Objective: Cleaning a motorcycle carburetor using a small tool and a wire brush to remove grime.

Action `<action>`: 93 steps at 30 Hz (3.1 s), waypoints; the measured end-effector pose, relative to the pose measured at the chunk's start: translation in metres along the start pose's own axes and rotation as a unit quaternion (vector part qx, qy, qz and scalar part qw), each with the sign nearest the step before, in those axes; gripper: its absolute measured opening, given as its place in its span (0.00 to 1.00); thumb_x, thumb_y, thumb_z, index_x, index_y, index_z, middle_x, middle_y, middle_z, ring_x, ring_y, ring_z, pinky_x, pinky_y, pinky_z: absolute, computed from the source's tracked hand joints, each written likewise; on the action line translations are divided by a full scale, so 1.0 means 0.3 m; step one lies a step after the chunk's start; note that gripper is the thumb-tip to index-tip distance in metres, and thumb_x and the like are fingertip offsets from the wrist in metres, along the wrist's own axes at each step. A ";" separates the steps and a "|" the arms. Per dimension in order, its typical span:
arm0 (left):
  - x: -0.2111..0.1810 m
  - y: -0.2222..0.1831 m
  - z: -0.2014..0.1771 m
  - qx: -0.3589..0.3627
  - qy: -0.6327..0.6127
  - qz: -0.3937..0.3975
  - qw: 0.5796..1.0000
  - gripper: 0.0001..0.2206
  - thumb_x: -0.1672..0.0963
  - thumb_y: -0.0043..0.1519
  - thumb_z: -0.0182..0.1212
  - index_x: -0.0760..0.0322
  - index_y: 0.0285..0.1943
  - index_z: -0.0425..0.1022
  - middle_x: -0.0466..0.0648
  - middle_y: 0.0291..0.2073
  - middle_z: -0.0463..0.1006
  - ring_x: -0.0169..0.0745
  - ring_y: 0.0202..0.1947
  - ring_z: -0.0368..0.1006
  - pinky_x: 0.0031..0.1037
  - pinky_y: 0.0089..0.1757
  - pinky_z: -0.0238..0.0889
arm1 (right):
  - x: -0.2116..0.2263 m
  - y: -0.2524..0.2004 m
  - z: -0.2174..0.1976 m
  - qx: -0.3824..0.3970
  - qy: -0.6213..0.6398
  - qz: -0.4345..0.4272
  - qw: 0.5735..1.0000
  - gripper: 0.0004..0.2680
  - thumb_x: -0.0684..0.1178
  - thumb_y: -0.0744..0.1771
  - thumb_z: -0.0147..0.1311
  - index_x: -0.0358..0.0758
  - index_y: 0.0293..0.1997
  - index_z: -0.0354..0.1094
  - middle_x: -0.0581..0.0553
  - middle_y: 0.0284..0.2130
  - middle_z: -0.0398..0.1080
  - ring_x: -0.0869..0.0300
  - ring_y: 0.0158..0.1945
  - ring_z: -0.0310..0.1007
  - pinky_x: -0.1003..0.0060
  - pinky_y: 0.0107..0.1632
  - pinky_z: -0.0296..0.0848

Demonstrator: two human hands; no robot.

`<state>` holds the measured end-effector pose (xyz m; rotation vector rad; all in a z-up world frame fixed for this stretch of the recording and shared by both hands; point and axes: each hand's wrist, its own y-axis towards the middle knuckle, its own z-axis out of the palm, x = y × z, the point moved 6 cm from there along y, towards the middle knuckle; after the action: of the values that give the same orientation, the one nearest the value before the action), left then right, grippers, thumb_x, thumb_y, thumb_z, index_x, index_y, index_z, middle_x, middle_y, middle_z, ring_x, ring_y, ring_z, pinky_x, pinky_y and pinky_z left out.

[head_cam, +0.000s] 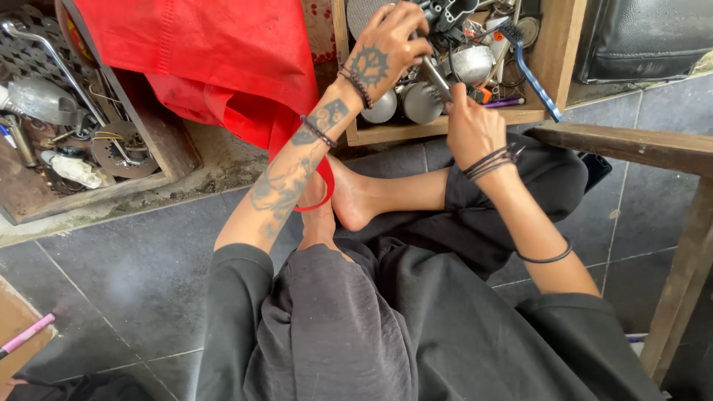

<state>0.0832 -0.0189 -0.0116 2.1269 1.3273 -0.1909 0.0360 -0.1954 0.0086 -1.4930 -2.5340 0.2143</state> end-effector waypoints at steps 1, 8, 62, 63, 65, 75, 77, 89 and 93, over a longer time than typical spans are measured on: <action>-0.009 0.007 -0.022 0.000 -0.002 -0.002 1.000 0.04 0.56 0.55 0.74 0.50 0.35 0.84 0.39 0.46 0.73 0.36 0.57 0.63 0.33 0.61 0.51 | 0.017 -0.005 -0.002 0.003 -0.001 0.000 1.000 0.07 0.44 0.71 0.52 0.36 0.47 0.57 0.38 0.26 0.73 0.42 0.19 0.73 0.48 0.21 0.68; -0.031 -0.111 -0.060 -0.102 -0.076 -0.176 0.976 0.14 0.63 0.58 0.64 0.56 0.52 0.79 0.41 0.48 0.76 0.40 0.52 0.72 0.38 0.60 0.59 | 0.026 -0.040 0.006 0.026 0.123 0.033 0.992 0.25 0.36 0.69 0.48 0.28 0.75 0.40 0.31 0.20 0.70 0.38 0.20 0.72 0.43 0.24 0.67; -0.121 -0.230 0.078 0.001 -0.133 -0.203 0.970 0.14 0.67 0.54 0.55 0.65 0.39 0.85 0.43 0.35 0.71 0.41 0.44 0.67 0.61 0.68 0.27 | -0.008 -0.054 0.069 0.024 0.124 0.020 0.992 0.27 0.35 0.68 0.49 0.37 0.77 0.41 0.31 0.20 0.70 0.40 0.18 0.70 0.44 0.23 0.66; -0.119 -0.224 0.074 -0.002 -0.135 -0.203 0.970 0.13 0.67 0.55 0.54 0.65 0.39 0.85 0.42 0.33 0.70 0.41 0.43 0.67 0.61 0.68 0.27 | -0.012 0.008 0.079 0.019 0.123 0.004 0.992 0.27 0.34 0.68 0.49 0.40 0.77 0.39 0.32 0.22 0.72 0.42 0.20 0.73 0.45 0.23 0.70; -0.126 -0.228 0.074 0.000 -0.126 -0.200 0.972 0.13 0.67 0.55 0.55 0.65 0.39 0.85 0.43 0.35 0.72 0.41 0.44 0.68 0.62 0.67 0.27 | -0.014 0.094 0.082 0.008 0.121 -0.008 0.993 0.26 0.35 0.69 0.48 0.40 0.76 0.40 0.31 0.22 0.72 0.40 0.19 0.72 0.44 0.24 0.69; -0.130 -0.233 0.067 0.007 -0.131 -0.198 0.971 0.12 0.67 0.52 0.54 0.68 0.38 0.83 0.45 0.38 0.73 0.43 0.47 0.68 0.57 0.68 0.28 | 0.030 -0.141 0.059 0.009 0.097 0.010 0.995 0.28 0.36 0.68 0.51 0.35 0.78 0.42 0.33 0.18 0.69 0.42 0.16 0.67 0.48 0.21 0.63; -0.128 -0.232 0.075 0.003 -0.131 -0.200 0.971 0.13 0.67 0.53 0.54 0.67 0.38 0.84 0.44 0.36 0.72 0.42 0.46 0.68 0.59 0.68 0.29 | 0.026 -0.048 0.069 0.013 0.095 0.008 0.995 0.27 0.37 0.68 0.51 0.38 0.78 0.41 0.34 0.18 0.69 0.42 0.16 0.68 0.47 0.22 0.64; -0.148 -0.244 0.071 0.000 -0.124 -0.197 0.973 0.15 0.68 0.53 0.52 0.68 0.43 0.84 0.44 0.36 0.70 0.43 0.47 0.67 0.60 0.68 0.32 | 0.036 0.025 0.054 0.097 -0.028 -0.008 0.995 0.33 0.36 0.64 0.51 0.41 0.80 0.38 0.32 0.21 0.72 0.43 0.19 0.74 0.48 0.22 0.71; -0.146 -0.242 0.056 -0.019 -0.112 -0.195 0.974 0.10 0.65 0.55 0.59 0.67 0.40 0.84 0.44 0.37 0.71 0.43 0.45 0.67 0.58 0.67 0.36 | 0.064 0.163 0.026 0.070 0.006 -0.059 0.996 0.29 0.34 0.64 0.51 0.43 0.75 0.46 0.26 0.24 0.73 0.35 0.22 0.75 0.42 0.24 0.72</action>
<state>0.0033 -0.0397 -0.0371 1.7335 1.5817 -0.5436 0.0666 -0.1552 -0.0081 -1.2841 -2.5301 0.3570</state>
